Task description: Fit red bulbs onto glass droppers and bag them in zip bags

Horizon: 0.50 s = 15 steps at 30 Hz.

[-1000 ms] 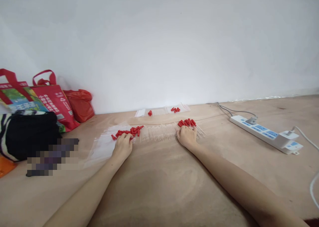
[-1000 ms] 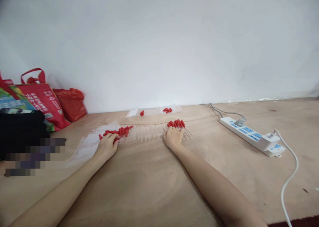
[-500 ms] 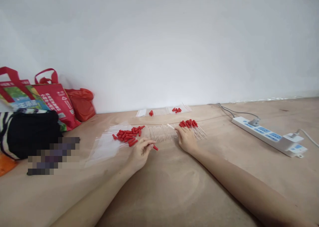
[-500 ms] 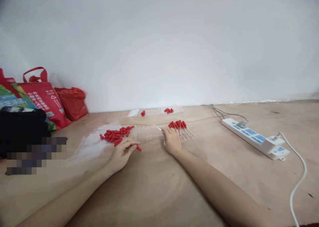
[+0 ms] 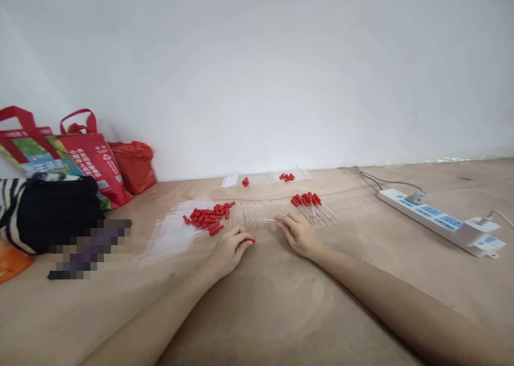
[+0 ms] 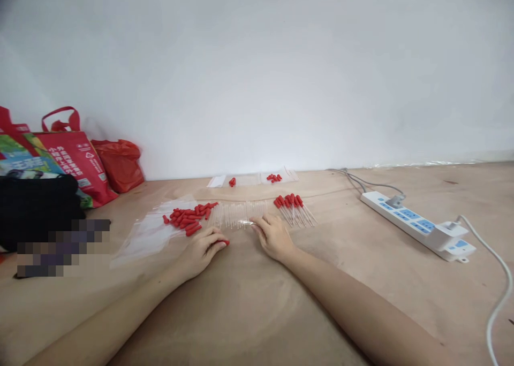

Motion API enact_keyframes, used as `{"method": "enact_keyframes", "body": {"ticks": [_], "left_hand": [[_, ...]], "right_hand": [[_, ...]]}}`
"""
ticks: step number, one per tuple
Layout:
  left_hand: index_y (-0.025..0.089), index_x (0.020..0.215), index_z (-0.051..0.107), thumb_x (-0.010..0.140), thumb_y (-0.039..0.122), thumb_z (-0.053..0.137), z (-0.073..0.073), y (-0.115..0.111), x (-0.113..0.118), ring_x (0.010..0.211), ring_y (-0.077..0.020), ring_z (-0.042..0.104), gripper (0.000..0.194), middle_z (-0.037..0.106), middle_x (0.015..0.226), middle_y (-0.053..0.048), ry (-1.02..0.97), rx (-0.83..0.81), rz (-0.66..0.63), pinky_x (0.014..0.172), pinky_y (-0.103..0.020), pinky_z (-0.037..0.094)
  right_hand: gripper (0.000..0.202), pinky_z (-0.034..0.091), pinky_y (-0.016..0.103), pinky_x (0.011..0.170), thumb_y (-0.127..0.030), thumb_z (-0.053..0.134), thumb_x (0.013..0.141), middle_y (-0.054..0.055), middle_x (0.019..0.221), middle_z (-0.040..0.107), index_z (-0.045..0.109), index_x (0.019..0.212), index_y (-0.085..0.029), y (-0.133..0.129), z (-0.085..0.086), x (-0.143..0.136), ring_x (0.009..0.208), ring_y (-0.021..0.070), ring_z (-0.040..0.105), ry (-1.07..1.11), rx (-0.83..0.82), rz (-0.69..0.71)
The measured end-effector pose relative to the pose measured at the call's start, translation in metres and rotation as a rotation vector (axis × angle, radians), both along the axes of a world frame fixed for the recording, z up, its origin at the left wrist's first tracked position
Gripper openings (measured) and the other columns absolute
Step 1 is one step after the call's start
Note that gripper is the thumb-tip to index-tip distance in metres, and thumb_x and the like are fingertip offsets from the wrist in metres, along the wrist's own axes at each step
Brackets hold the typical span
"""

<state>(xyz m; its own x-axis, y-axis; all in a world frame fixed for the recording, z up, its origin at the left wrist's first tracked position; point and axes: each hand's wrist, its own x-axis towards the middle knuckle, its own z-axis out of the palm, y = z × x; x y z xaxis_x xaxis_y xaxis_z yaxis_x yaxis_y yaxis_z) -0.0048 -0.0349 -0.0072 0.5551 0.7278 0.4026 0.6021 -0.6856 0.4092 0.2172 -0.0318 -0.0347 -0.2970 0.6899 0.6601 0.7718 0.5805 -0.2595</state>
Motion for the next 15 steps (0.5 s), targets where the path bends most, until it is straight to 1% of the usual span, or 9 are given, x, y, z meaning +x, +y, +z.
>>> {"method": "enact_keyframes", "body": {"ticks": [2, 5, 10, 15], "left_hand": [[0.017, 0.08, 0.054, 0.082, 0.017, 0.042, 0.0, 0.0, 0.0, 0.073, -0.0152, 0.053, 0.012, 0.056, 0.078, -0.002, -0.054, -0.004, 0.044, 0.068, -0.027, 0.042], [0.017, 0.084, 0.049, 0.083, 0.018, 0.04, 0.0, -0.001, 0.002, 0.071, -0.0148, 0.054, 0.009, 0.056, 0.076, -0.001, -0.122, -0.063, 0.075, 0.065, -0.026, 0.042], [0.018, 0.083, 0.047, 0.083, 0.019, 0.04, 0.001, -0.005, 0.005, 0.073, -0.0146, 0.055, 0.008, 0.057, 0.077, -0.001, -0.167, -0.14, 0.03, 0.067, -0.026, 0.043], [0.018, 0.084, 0.048, 0.082, 0.02, 0.041, 0.0, -0.005, 0.006, 0.072, -0.0142, 0.056, 0.008, 0.058, 0.077, 0.0, -0.183, -0.139, 0.003, 0.067, -0.026, 0.043]], "right_hand": [[0.026, 0.03, 0.027, 0.065, -0.026, 0.035, 0.088, 0.004, 0.074, 0.057, 0.056, 0.102, -0.02, -0.004, 0.002, -0.003, 0.071, 0.0145, 0.05, -0.03, -0.002, 0.048], [0.025, 0.027, 0.028, 0.066, -0.024, 0.037, 0.087, 0.003, 0.074, 0.059, 0.056, 0.102, -0.019, -0.009, 0.005, -0.007, 0.07, 0.0128, 0.051, -0.057, -0.011, 0.125], [0.023, 0.024, 0.028, 0.067, -0.024, 0.038, 0.087, 0.004, 0.077, 0.061, 0.056, 0.099, -0.018, -0.013, 0.008, -0.01, 0.071, 0.0125, 0.052, -0.077, -0.017, 0.17], [0.023, 0.023, 0.028, 0.067, -0.024, 0.038, 0.087, 0.004, 0.08, 0.062, 0.057, 0.098, -0.019, -0.012, 0.008, -0.01, 0.072, 0.0126, 0.053, -0.113, -0.025, 0.172]]}}
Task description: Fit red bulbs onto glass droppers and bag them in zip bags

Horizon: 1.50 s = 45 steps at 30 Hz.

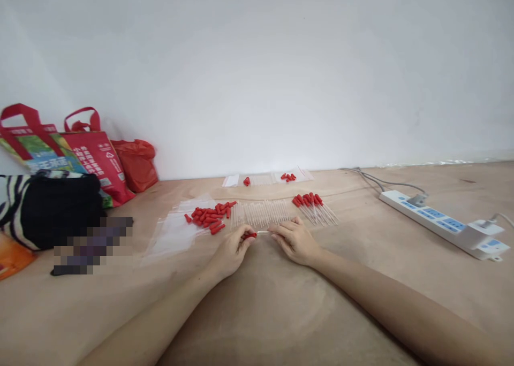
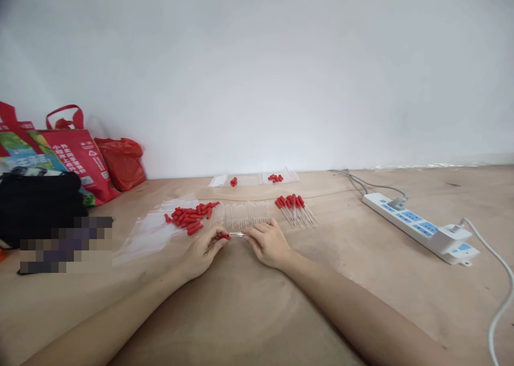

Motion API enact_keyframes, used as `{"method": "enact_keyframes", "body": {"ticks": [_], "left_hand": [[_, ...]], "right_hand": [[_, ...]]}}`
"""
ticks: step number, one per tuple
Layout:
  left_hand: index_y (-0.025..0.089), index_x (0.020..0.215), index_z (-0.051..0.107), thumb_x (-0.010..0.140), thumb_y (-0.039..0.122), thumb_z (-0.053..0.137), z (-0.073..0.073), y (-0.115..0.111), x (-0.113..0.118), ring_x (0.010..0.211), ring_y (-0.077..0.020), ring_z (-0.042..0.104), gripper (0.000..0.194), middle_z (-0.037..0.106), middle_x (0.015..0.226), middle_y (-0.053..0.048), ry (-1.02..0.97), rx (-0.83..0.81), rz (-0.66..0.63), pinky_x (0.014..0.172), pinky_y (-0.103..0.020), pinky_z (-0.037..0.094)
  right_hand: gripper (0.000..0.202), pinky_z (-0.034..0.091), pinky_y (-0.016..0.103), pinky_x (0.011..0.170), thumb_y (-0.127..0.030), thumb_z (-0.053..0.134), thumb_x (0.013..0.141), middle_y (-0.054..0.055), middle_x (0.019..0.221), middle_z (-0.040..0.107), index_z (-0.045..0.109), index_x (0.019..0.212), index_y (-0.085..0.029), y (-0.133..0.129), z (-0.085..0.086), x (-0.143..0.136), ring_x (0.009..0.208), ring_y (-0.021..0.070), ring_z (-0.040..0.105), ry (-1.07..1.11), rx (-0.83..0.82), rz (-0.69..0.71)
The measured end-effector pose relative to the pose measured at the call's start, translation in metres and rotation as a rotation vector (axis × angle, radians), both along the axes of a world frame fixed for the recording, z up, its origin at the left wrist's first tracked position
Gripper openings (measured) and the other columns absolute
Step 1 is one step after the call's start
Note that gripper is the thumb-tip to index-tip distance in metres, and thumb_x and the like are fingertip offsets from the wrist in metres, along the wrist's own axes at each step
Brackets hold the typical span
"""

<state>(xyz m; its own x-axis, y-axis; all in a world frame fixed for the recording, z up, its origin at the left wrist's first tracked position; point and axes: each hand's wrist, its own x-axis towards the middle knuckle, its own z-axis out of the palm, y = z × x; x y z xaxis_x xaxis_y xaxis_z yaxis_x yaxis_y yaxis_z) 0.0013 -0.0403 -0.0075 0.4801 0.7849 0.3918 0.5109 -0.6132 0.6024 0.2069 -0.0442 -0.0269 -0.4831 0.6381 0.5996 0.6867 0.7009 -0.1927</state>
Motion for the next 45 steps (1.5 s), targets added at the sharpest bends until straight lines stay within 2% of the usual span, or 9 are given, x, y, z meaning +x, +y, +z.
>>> {"method": "enact_keyframes", "body": {"ticks": [10, 18, 26, 32, 36, 45], "left_hand": [[0.017, 0.085, 0.058, 0.082, 0.021, 0.044, 0.0, 0.0, 0.001, 0.071, -0.014, 0.058, 0.015, 0.063, 0.077, -0.001, 0.041, 0.058, -0.003, 0.065, -0.023, 0.043], [0.017, 0.079, 0.061, 0.082, 0.021, 0.044, -0.002, -0.002, 0.002, 0.065, -0.0136, 0.058, 0.017, 0.063, 0.072, -0.001, 0.127, 0.074, -0.087, 0.061, -0.023, 0.043], [0.016, 0.077, 0.061, 0.082, 0.023, 0.045, -0.002, -0.005, 0.003, 0.062, -0.0133, 0.056, 0.018, 0.062, 0.069, -0.002, 0.199, 0.122, -0.06, 0.057, -0.023, 0.042], [0.016, 0.078, 0.059, 0.082, 0.024, 0.044, -0.005, -0.006, 0.003, 0.064, -0.0134, 0.056, 0.017, 0.061, 0.071, -0.002, 0.189, 0.181, -0.094, 0.06, -0.023, 0.042], [0.016, 0.078, 0.058, 0.083, 0.024, 0.042, -0.003, -0.008, 0.004, 0.065, -0.0138, 0.055, 0.018, 0.06, 0.071, -0.003, 0.205, 0.205, -0.148, 0.061, -0.023, 0.043], [0.016, 0.077, 0.055, 0.085, 0.023, 0.039, -0.004, -0.007, 0.006, 0.065, -0.0141, 0.053, 0.019, 0.058, 0.071, -0.004, 0.218, 0.264, -0.211, 0.06, -0.024, 0.042]], "right_hand": [[0.023, 0.02, 0.028, 0.066, -0.022, 0.04, 0.086, 0.003, 0.076, 0.061, 0.058, 0.1, -0.021, -0.001, 0.002, 0.001, 0.071, 0.0123, 0.051, -0.06, -0.014, 0.017], [0.021, 0.017, 0.031, 0.067, -0.024, 0.043, 0.083, 0.001, 0.072, 0.06, 0.062, 0.091, -0.025, 0.003, 0.005, 0.006, 0.068, 0.012, 0.048, -0.16, -0.003, 0.056], [0.022, 0.016, 0.031, 0.064, -0.024, 0.041, 0.082, 0.002, 0.065, 0.057, 0.063, 0.084, -0.022, -0.002, 0.007, 0.004, 0.061, 0.0116, 0.044, -0.23, 0.051, 0.018], [0.023, 0.017, 0.031, 0.067, -0.025, 0.039, 0.084, 0.002, 0.068, 0.061, 0.061, 0.082, -0.02, -0.006, 0.009, 0.003, 0.06, 0.0111, 0.045, -0.215, -0.059, 0.052], [0.025, 0.017, 0.029, 0.066, -0.024, 0.038, 0.085, 0.001, 0.068, 0.063, 0.06, 0.073, -0.019, -0.009, 0.011, 0.0, 0.06, 0.0101, 0.046, -0.167, -0.158, 0.089], [0.032, 0.02, 0.025, 0.063, -0.025, 0.037, 0.085, -0.005, 0.05, 0.053, 0.054, 0.06, -0.017, -0.014, 0.011, -0.011, 0.045, 0.0062, 0.036, -0.093, -0.298, 0.057]]}}
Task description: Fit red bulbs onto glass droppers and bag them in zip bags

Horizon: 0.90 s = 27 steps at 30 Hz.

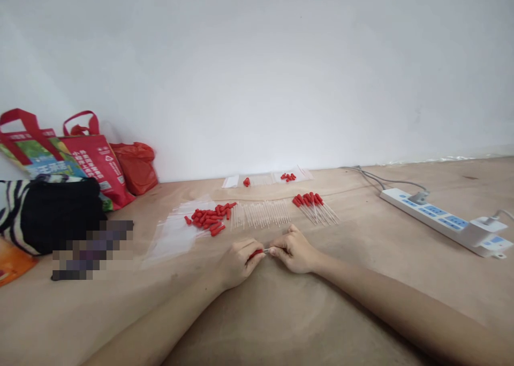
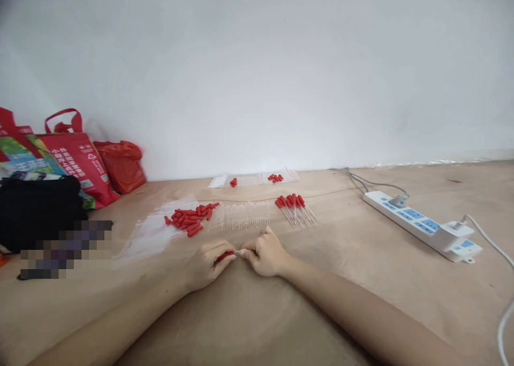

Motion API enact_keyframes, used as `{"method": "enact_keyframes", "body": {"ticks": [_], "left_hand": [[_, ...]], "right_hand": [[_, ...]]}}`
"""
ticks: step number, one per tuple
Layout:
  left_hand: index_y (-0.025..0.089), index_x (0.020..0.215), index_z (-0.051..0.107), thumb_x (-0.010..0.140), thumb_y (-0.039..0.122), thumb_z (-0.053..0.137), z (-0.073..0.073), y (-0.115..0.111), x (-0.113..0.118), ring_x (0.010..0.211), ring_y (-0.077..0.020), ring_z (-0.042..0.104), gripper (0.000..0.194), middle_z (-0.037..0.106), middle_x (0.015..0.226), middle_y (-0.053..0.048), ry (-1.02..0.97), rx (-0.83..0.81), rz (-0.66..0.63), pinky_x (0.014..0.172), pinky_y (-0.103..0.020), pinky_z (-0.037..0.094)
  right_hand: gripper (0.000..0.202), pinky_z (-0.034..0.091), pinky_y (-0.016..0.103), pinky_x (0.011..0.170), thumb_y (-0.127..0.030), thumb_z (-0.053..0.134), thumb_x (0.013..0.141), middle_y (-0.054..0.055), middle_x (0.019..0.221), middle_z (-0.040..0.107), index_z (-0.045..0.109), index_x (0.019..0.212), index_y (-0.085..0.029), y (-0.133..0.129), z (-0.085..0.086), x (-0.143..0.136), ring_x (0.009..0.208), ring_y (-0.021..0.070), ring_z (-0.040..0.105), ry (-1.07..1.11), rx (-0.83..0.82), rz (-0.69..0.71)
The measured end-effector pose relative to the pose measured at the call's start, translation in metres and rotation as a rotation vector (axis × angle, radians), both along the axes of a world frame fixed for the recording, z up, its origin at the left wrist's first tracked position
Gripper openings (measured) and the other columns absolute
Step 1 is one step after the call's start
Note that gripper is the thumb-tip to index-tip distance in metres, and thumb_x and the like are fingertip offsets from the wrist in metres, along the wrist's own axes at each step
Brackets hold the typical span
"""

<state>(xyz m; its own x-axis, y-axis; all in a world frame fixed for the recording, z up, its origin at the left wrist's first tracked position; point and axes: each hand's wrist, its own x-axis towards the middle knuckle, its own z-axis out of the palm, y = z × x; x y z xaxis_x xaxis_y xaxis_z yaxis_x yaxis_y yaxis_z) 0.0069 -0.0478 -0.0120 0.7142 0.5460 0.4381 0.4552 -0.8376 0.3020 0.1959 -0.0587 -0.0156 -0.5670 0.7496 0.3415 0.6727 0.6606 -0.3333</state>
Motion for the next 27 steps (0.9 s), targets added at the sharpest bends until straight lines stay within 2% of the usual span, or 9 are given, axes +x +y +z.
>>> {"method": "enact_keyframes", "body": {"ticks": [7, 11, 16, 18, 21, 24, 27], "left_hand": [[0.015, 0.076, 0.055, 0.086, 0.022, 0.037, 0.003, 0.0, 0.002, 0.065, -0.015, 0.053, 0.022, 0.058, 0.071, -0.005, 0.053, 0.069, -0.019, 0.06, -0.025, 0.042], [0.015, 0.078, 0.055, 0.086, 0.022, 0.036, 0.003, 0.005, 0.001, 0.067, -0.0152, 0.053, 0.022, 0.058, 0.072, -0.005, 0.057, 0.036, -0.028, 0.062, -0.026, 0.043], [0.017, 0.082, 0.055, 0.086, 0.025, 0.037, 0.004, 0.017, -0.006, 0.072, -0.015, 0.055, 0.02, 0.059, 0.076, -0.004, -0.027, -0.009, 0.061, 0.066, -0.026, 0.043], [0.018, 0.083, 0.054, 0.085, 0.025, 0.039, 0.005, 0.02, -0.008, 0.074, -0.0148, 0.055, 0.017, 0.059, 0.078, -0.003, -0.066, -0.021, 0.096, 0.067, -0.026, 0.043], [0.019, 0.088, 0.054, 0.084, 0.024, 0.042, 0.003, 0.021, -0.011, 0.078, -0.0151, 0.056, 0.014, 0.06, 0.083, -0.003, -0.077, -0.045, 0.101, 0.071, -0.027, 0.043], [0.019, 0.101, 0.05, 0.083, 0.024, 0.045, 0.001, 0.022, -0.013, 0.086, -0.017, 0.054, 0.02, 0.058, 0.092, -0.004, -0.109, -0.023, 0.162, 0.077, -0.03, 0.043], [0.019, 0.108, 0.045, 0.081, 0.024, 0.048, -0.001, 0.023, -0.015, 0.088, -0.0182, 0.053, 0.028, 0.055, 0.096, -0.006, -0.147, -0.001, 0.241, 0.079, -0.032, 0.042]], "right_hand": [[0.029, 0.023, 0.025, 0.064, -0.025, 0.039, 0.084, -0.005, 0.052, 0.056, 0.058, 0.063, -0.018, -0.001, 0.0, -0.002, 0.049, 0.0074, 0.044, 0.011, -0.069, -0.039], [0.033, 0.025, 0.026, 0.065, -0.026, 0.035, 0.087, -0.004, 0.054, 0.058, 0.059, 0.067, -0.02, -0.001, -0.001, -0.005, 0.052, 0.0088, 0.049, 0.0, -0.105, -0.053], [0.031, 0.026, 0.026, 0.065, -0.028, 0.027, 0.09, -0.001, 0.064, 0.06, 0.055, 0.081, -0.018, 0.005, 0.002, -0.005, 0.058, 0.0112, 0.051, -0.056, -0.023, -0.1], [0.026, 0.026, 0.026, 0.065, -0.027, 0.03, 0.089, 0.0, 0.069, 0.06, 0.053, 0.084, -0.018, 0.006, 0.005, -0.001, 0.063, 0.0119, 0.052, -0.06, 0.026, -0.1], [0.019, 0.025, 0.027, 0.066, -0.026, 0.04, 0.085, 0.002, 0.077, 0.06, 0.055, 0.078, -0.018, 0.007, 0.008, 0.006, 0.072, 0.0133, 0.052, -0.087, 0.093, -0.103], [0.015, 0.025, 0.027, 0.065, -0.023, 0.045, 0.081, 0.002, 0.076, 0.06, 0.057, 0.074, -0.018, 0.011, 0.007, 0.014, 0.072, 0.0137, 0.052, -0.091, 0.094, -0.167], [0.015, 0.025, 0.029, 0.066, -0.024, 0.045, 0.081, 0.003, 0.077, 0.062, 0.058, 0.074, -0.018, 0.021, 0.0, 0.024, 0.073, 0.0153, 0.053, -0.015, 0.076, -0.325]]}}
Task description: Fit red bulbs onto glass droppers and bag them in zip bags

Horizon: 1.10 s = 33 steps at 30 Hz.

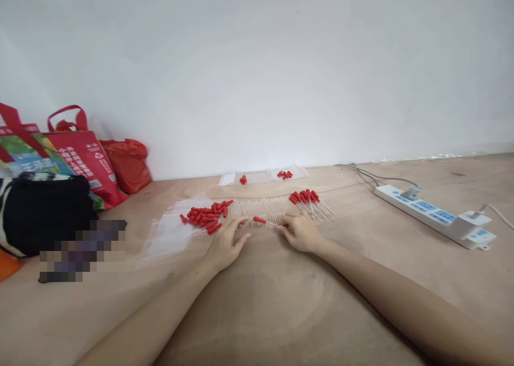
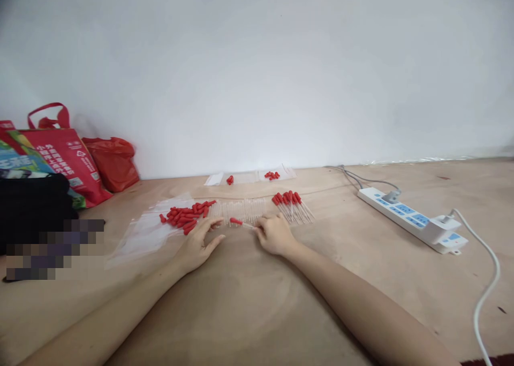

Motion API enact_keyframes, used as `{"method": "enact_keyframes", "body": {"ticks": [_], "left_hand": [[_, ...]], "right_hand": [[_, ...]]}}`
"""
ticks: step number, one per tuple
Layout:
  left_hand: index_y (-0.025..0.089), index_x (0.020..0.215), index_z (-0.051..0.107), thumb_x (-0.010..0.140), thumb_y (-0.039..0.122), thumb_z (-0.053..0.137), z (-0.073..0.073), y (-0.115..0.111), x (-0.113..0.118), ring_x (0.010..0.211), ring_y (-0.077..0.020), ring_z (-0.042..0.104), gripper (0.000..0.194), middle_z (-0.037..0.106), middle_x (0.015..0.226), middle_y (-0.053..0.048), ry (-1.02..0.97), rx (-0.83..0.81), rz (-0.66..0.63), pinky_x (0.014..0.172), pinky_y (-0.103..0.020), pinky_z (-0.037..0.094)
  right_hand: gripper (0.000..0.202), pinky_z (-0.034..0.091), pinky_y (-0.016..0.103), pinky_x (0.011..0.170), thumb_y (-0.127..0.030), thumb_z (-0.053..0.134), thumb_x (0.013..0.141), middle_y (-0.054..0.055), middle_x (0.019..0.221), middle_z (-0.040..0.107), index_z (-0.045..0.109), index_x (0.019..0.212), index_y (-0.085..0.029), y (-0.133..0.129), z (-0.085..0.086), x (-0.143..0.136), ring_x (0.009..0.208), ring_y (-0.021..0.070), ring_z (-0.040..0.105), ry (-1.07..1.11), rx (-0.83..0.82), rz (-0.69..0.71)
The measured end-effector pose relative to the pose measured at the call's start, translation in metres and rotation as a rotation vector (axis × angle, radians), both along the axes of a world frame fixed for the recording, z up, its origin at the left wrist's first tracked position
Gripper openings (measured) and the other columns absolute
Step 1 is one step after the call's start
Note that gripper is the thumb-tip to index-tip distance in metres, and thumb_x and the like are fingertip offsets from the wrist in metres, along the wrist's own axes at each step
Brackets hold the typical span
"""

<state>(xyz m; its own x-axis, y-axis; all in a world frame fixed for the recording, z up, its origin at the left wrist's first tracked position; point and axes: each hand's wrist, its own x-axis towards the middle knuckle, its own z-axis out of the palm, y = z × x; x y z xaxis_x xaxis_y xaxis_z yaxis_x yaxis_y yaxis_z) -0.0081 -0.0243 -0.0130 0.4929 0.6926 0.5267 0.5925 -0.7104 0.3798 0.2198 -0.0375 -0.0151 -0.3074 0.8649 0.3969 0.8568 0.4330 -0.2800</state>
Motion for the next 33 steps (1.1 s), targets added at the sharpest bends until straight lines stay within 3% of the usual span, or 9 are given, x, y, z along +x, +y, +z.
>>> {"method": "enact_keyframes", "body": {"ticks": [5, 9, 16, 21, 33], "left_hand": [[0.018, 0.09, 0.054, 0.079, 0.021, 0.048, 0.003, -0.001, -0.002, 0.085, -0.018, 0.053, 0.013, 0.055, 0.09, -0.004, 0.072, -0.057, -0.036, 0.077, -0.032, 0.042], [0.018, 0.083, 0.056, 0.079, 0.018, 0.047, 0.005, -0.001, -0.001, 0.079, -0.0164, 0.054, 0.01, 0.056, 0.085, -0.004, 0.105, -0.095, -0.059, 0.073, -0.029, 0.043], [0.017, 0.081, 0.057, 0.079, 0.019, 0.047, 0.003, 0.001, -0.002, 0.079, -0.0161, 0.054, 0.01, 0.057, 0.083, -0.003, 0.119, -0.105, -0.063, 0.073, -0.029, 0.042], [0.017, 0.081, 0.057, 0.078, 0.018, 0.048, 0.004, 0.001, -0.001, 0.079, -0.0165, 0.054, 0.01, 0.058, 0.082, -0.003, 0.121, -0.11, -0.053, 0.073, -0.03, 0.041], [0.018, 0.08, 0.058, 0.077, 0.018, 0.049, 0.005, 0.0, -0.002, 0.08, -0.0174, 0.054, 0.009, 0.059, 0.083, -0.003, 0.136, -0.119, -0.026, 0.073, -0.03, 0.041]], "right_hand": [[0.018, 0.025, 0.034, 0.07, -0.027, 0.042, 0.08, 0.006, 0.077, 0.064, 0.058, 0.077, -0.019, 0.025, -0.008, 0.014, 0.077, 0.0208, 0.055, 0.097, 0.054, -0.411], [0.019, 0.023, 0.038, 0.075, -0.026, 0.041, 0.079, 0.009, 0.072, 0.064, 0.058, 0.077, -0.017, 0.043, -0.012, 0.014, 0.074, 0.0227, 0.056, 0.034, 0.086, -0.55], [0.025, 0.021, 0.038, 0.075, -0.031, 0.038, 0.08, 0.01, 0.073, 0.063, 0.056, 0.083, -0.014, 0.055, -0.017, 0.007, 0.072, 0.0226, 0.055, -0.049, 0.047, -0.623], [0.025, 0.02, 0.038, 0.076, -0.031, 0.038, 0.079, 0.009, 0.079, 0.063, 0.058, 0.081, -0.016, 0.055, -0.01, 0.002, 0.079, 0.0223, 0.054, -0.055, 0.05, -0.595], [0.028, 0.021, 0.044, 0.079, -0.029, 0.043, 0.073, 0.014, 0.082, 0.064, 0.065, 0.079, -0.014, 0.078, 0.009, -0.013, 0.078, 0.0255, 0.058, -0.097, -0.3, -0.648]]}}
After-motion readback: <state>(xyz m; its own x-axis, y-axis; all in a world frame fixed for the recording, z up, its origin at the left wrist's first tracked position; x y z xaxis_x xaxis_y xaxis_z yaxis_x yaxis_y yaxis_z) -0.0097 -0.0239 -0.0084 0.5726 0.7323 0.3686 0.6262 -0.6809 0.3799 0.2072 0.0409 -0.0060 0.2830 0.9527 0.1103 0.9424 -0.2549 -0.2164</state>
